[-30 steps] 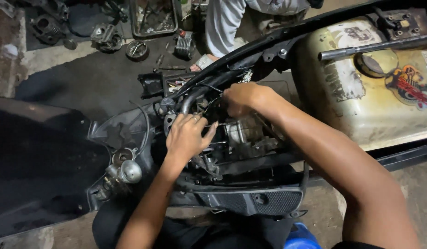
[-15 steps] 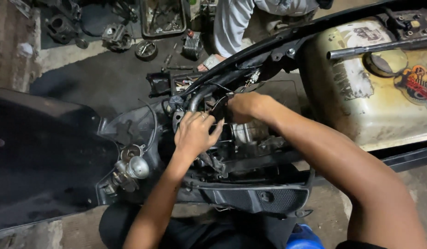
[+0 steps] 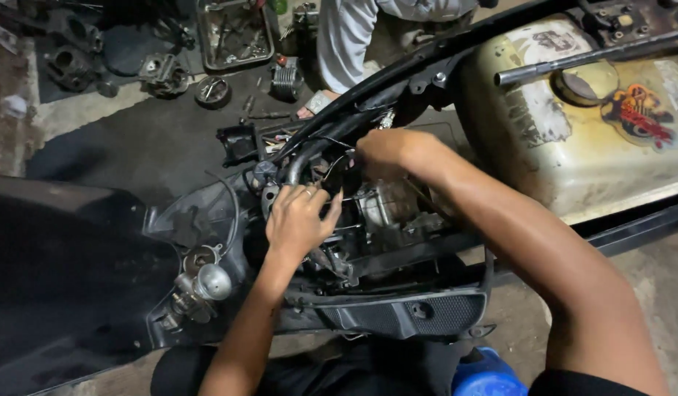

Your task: Installing and cleaning a carburetor on a motorcycle engine.

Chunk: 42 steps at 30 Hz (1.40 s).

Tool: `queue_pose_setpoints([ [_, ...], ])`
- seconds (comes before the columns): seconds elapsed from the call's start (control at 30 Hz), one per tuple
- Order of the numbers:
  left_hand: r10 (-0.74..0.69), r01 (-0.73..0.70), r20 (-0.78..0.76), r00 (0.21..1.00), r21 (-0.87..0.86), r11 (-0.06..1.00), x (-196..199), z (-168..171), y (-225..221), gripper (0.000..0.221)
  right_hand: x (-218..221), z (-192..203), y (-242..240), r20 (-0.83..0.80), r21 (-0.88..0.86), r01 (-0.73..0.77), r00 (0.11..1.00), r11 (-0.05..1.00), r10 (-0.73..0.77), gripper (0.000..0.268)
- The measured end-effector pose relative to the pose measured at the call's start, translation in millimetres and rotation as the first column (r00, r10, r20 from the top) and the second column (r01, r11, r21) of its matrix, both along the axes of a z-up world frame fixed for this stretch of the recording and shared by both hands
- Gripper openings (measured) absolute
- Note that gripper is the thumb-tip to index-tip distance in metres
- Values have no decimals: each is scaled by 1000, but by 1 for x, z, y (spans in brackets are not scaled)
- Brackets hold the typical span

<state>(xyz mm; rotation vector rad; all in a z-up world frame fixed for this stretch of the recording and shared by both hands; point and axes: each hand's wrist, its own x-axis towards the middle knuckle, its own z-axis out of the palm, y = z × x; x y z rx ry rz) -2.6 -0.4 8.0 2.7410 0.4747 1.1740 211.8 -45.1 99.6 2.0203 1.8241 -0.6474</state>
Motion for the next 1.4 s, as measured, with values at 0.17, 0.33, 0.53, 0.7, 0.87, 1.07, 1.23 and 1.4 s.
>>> queue_pose_setpoints([
  [0.17, 0, 0, 18, 1000, -5, 1000, 1, -3, 0, 26, 9, -34, 3, 100, 34, 62, 993, 997, -65, 20],
  [0.33, 9, -9, 32, 999, -21, 1000, 0, 1, 0, 26, -5, -17, 7, -164, -7, -18, 986, 1000, 17, 32],
  [0.53, 13, -13, -2, 1000, -12, 1000, 0, 6, 1, 27, 23, -42, 5, 207, 132, -28, 978, 991, 0, 22],
  [0.7, -2, 2, 34, 999, 4, 1000, -2, 16, 1, 31, -9, 10, -12, -162, 47, -197, 966, 979, 202, 42],
  [0.87, -8, 7, 63, 998, 12, 1000, -1, 9, 4, 32, -3, -60, 12, -29, -92, 173, 984, 981, -177, 49],
  [1.07, 3, -3, 93, 996, 2, 1000, -3, 8, 4, 33, 18, -46, 6, 156, -54, -78, 984, 996, 85, 31],
  [1.23, -6, 8, 110, 994, -12, 1000, -5, 8, 1, 29, 7, -75, 8, -11, 2, -4, 1000, 1000, 4, 23],
  [1.4, -19, 21, 75, 997, -32, 999, -6, 8, 4, 25, 16, -26, 13, -69, 8, 48, 997, 999, -47, 30],
])
